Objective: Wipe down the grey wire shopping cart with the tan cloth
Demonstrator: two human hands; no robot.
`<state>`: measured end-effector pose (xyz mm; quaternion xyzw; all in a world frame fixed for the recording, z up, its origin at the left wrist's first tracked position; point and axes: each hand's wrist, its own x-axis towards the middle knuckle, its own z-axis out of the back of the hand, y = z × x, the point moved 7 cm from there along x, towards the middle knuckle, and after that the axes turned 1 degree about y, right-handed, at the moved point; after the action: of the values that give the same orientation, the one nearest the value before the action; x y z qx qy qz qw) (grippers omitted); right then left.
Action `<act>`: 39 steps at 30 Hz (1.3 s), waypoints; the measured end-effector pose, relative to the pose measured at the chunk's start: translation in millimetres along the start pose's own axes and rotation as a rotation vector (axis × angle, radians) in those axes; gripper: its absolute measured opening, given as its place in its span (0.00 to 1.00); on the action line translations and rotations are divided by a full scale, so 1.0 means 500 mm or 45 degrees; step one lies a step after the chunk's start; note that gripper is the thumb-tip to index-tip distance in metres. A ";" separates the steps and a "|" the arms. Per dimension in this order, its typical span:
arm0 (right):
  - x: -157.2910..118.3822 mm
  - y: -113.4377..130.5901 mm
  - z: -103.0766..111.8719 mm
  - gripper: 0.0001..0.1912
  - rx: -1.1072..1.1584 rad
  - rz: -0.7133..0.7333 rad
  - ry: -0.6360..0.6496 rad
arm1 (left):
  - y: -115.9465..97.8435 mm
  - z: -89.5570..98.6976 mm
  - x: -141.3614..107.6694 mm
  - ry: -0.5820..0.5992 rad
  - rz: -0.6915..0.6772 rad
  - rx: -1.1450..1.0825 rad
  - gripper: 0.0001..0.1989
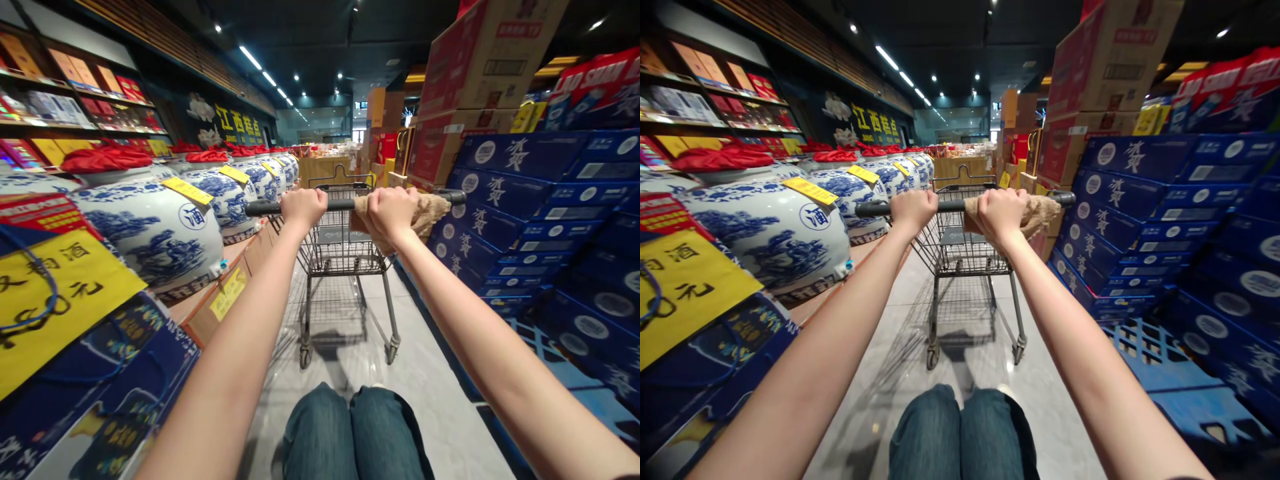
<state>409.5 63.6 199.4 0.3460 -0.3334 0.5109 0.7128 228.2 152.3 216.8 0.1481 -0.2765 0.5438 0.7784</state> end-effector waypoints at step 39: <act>0.004 0.126 -0.010 0.28 -0.040 0.152 0.222 | 0.008 0.007 -0.011 -0.015 -0.043 0.008 0.34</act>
<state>350.0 84.0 208.2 0.2686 -0.2982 0.5755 0.7126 222.3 147.5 216.1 0.1585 -0.2767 0.5304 0.7854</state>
